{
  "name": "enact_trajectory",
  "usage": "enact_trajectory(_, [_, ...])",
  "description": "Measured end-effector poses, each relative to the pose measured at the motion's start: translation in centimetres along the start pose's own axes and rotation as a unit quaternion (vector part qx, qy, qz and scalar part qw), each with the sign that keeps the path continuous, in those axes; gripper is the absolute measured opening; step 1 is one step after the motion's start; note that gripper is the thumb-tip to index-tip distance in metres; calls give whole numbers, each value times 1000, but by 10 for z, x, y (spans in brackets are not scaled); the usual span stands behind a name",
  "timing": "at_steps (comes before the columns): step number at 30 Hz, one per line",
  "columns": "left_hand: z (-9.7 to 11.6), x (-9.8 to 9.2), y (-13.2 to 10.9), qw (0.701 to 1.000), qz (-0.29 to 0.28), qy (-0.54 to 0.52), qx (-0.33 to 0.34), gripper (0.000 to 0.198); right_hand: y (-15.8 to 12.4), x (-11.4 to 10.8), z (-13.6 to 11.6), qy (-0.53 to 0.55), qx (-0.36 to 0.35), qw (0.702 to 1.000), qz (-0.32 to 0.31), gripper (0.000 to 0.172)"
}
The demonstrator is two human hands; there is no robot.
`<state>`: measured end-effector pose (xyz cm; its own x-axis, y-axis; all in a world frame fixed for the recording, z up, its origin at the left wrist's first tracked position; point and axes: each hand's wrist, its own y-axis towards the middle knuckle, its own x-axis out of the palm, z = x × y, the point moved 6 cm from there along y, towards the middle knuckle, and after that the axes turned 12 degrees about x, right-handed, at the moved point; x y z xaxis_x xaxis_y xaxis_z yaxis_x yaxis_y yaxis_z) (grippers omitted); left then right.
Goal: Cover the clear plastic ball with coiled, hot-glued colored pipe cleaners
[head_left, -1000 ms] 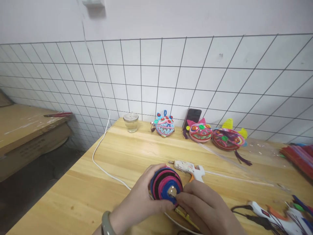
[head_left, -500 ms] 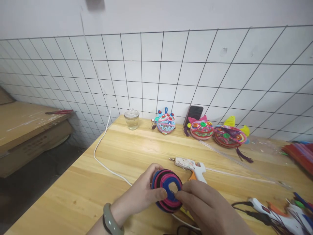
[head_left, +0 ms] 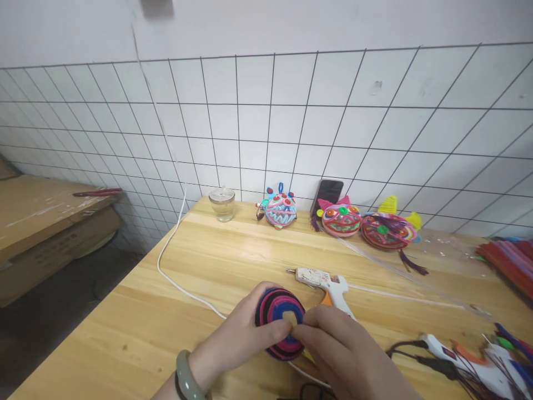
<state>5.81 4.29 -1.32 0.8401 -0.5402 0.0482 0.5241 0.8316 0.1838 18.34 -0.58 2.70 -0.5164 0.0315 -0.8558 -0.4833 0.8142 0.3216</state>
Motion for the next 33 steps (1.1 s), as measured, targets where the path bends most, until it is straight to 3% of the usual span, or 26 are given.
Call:
enact_trajectory(3, [1,0,-1,1000,7,-17,2,31,2,-2,4,71,41,996,33,15])
enact_trajectory(6, [1,-1,-2,1000,10,-24,4,30,3,-2,7,119,68,989,52,17])
enact_trajectory(15, [2,-3,-3,999,24,8,32,35,4,-5,8,157,87,981,71,18])
enact_trajectory(24, [10,-6,-2,993,55,71,80,43,4,-2,14,189,120,974,38,11])
enact_trajectory(28, [7,-6,-3,996,43,25,73,43,3,3,20,175,150,973,31,7])
enact_trajectory(33, [1,-6,-4,996,25,-73,52,67,1,4,26,160,178,971,26,8])
